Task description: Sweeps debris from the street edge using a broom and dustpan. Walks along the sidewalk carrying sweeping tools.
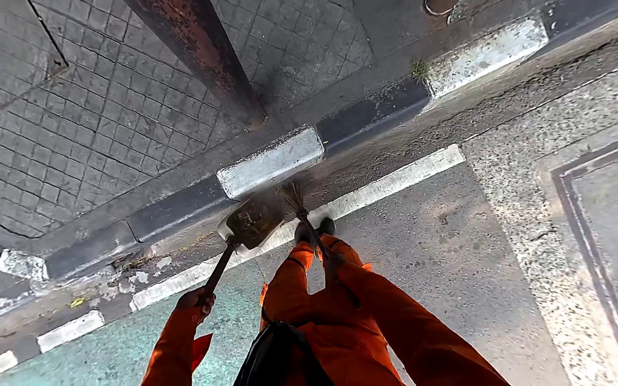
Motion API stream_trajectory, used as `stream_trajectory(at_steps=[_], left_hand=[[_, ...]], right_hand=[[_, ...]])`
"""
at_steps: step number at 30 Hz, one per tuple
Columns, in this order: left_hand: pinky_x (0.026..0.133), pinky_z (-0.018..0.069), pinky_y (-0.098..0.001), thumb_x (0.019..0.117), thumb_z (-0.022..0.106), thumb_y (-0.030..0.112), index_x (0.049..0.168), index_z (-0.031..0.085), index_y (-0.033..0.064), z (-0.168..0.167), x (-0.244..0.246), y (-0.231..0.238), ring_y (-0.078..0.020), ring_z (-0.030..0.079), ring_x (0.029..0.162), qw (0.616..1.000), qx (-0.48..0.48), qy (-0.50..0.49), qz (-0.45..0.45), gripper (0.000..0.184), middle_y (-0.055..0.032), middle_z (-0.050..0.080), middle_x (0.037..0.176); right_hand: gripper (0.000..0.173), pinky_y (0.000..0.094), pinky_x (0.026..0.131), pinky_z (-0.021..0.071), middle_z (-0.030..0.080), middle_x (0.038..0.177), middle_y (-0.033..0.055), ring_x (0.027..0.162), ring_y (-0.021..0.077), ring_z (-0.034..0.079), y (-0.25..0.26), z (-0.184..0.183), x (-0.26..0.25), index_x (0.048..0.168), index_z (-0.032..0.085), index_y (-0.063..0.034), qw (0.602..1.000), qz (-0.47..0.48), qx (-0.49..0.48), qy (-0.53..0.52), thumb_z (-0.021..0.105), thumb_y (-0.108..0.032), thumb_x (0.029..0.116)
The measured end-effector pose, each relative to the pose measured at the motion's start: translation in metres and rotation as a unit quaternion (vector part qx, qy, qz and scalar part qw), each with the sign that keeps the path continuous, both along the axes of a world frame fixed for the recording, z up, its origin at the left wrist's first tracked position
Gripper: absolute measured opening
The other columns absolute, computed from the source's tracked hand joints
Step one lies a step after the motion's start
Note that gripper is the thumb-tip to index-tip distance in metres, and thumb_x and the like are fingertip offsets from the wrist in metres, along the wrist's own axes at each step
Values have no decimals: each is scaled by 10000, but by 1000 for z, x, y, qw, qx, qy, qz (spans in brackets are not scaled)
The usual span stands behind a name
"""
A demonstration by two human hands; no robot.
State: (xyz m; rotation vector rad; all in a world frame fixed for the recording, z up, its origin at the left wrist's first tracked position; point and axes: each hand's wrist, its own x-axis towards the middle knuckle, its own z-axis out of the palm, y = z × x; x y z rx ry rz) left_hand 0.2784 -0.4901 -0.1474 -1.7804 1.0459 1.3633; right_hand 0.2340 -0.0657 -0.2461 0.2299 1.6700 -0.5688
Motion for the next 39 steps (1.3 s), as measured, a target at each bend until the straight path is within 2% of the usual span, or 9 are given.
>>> stream_trajectory(at_steps=[4, 12, 16, 19, 21, 27, 30, 34, 39], left_hand=[[304, 332, -167, 1095, 288, 270, 994, 517, 56, -3, -1, -3, -51, 440, 364, 1000, -15, -12, -17, 329, -24, 501, 600], [321, 328, -145, 1102, 259, 275, 1079, 529, 58, 7, 63, -88, -26, 431, 386, 998, 41, 50, 17, 347, -22, 531, 667], [331, 350, -131, 1108, 244, 300, 1102, 536, 70, 12, 99, -174, -11, 447, 398, 993, 92, 73, 17, 372, -15, 565, 719], [322, 363, -140, 1107, 248, 294, 1124, 532, 71, 19, 118, -243, -15, 459, 398, 992, 100, 67, 29, 362, -26, 573, 736], [311, 355, -149, 1106, 251, 286, 1074, 524, 66, 20, 119, -274, -23, 453, 386, 996, 74, 40, 26, 352, -26, 558, 702], [309, 314, -185, 1095, 312, 230, 1040, 487, 62, -10, 93, -313, -65, 398, 366, 998, -23, 5, -52, 249, -36, 479, 625], [311, 319, -186, 1098, 307, 242, 1022, 489, 71, -9, 97, -336, -67, 402, 361, 998, -9, 6, -62, 261, -26, 467, 600], [308, 327, -191, 1105, 297, 254, 1032, 485, 78, -12, 103, -347, -69, 415, 360, 998, 1, 5, -64, 267, -27, 474, 593], [322, 327, -192, 1109, 283, 232, 1071, 508, 70, -12, 108, -348, -69, 417, 373, 996, -3, 12, -89, 280, -28, 487, 604]], right_hand=[[632, 589, 947, 514, 616, 1298, 272, 1091, 408, 654, 21, 23, 26, 1579, 379, -111, 993, 18, -112, -21, 618, -113, 994], [752, 389, 517, 502, 576, 908, 156, 557, 203, 538, 22, 63, 114, 1636, 178, -193, 947, -301, 102, -40, 578, -75, 1011], [583, 427, 687, 536, 581, 1057, 209, 759, 260, 615, -61, 13, 98, 1523, 297, -47, 894, -403, 193, 31, 561, -53, 1002], [635, 480, 1020, 502, 557, 1382, 270, 1204, 340, 624, -168, -15, 105, 1538, 295, 25, 925, -327, 193, 11, 607, -177, 1023], [682, 493, 1070, 474, 532, 1433, 267, 1280, 350, 587, -260, -9, 136, 1578, 238, 1, 958, -243, 150, -28, 592, -162, 1018], [746, 529, 1035, 495, 600, 1376, 245, 1215, 362, 627, -356, 21, 171, 1615, 293, -91, 996, -57, -59, -47, 670, -208, 981], [515, 518, 1028, 491, 623, 1312, 253, 1153, 358, 641, -370, 76, 184, 1511, 442, -21, 990, -128, -52, -21, 587, -142, 1033], [712, 385, 537, 486, 586, 945, 140, 588, 197, 525, -338, 84, 172, 1636, 196, -195, 940, -330, 77, -30, 562, -119, 1029], [770, 477, 785, 574, 614, 1217, 229, 906, 308, 693, -353, -7, 100, 1625, 101, -156, 946, -285, 157, -6, 549, -105, 1001]])
